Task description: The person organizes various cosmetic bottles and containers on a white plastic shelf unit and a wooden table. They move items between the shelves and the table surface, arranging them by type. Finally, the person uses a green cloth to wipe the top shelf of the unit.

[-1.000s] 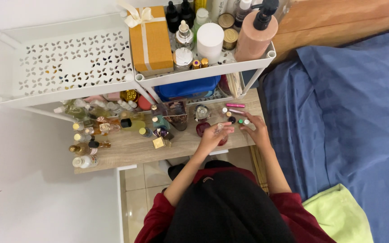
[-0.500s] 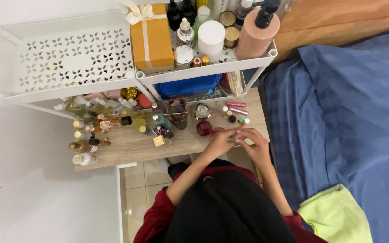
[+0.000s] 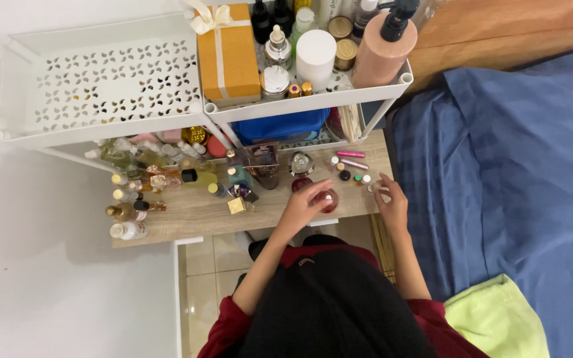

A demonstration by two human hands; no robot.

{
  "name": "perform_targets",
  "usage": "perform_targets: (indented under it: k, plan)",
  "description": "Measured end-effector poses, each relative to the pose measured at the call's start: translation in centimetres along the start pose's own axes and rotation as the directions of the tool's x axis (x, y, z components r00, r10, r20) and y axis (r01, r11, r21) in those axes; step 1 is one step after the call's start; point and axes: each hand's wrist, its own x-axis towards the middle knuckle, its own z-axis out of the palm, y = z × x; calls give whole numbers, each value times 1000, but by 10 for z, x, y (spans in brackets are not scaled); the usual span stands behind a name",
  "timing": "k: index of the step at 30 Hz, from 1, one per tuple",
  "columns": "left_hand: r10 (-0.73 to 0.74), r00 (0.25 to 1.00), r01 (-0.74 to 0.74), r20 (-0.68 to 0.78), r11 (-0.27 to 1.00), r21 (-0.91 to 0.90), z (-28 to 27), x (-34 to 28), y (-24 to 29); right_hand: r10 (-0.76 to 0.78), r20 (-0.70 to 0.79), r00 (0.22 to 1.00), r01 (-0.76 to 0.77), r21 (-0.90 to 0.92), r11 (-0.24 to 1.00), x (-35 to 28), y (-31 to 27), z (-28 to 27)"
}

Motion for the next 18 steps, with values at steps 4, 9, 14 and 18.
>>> perform_targets:
  k: [4, 9, 14, 18]
  plan:
    - [40, 999, -45, -29, 979, -198, -4, -8, -6, 47, -6, 999, -47, 16, 999, -1, 4, 9]
    - [49, 996, -65, -76, 970, -234, -11, -15, -7, 27, -12, 1000, -27, 25, 999, -2, 13, 11]
    - [53, 993, -75, -110, 974, -212, -20, -24, -6, 84, 64, 994, -84, -10, 996, -7, 19, 11]
    - [64, 989, -99, -135, 957, -272, -23, -29, -12, 108, 100, 989, -106, -24, 994, -10, 36, 17]
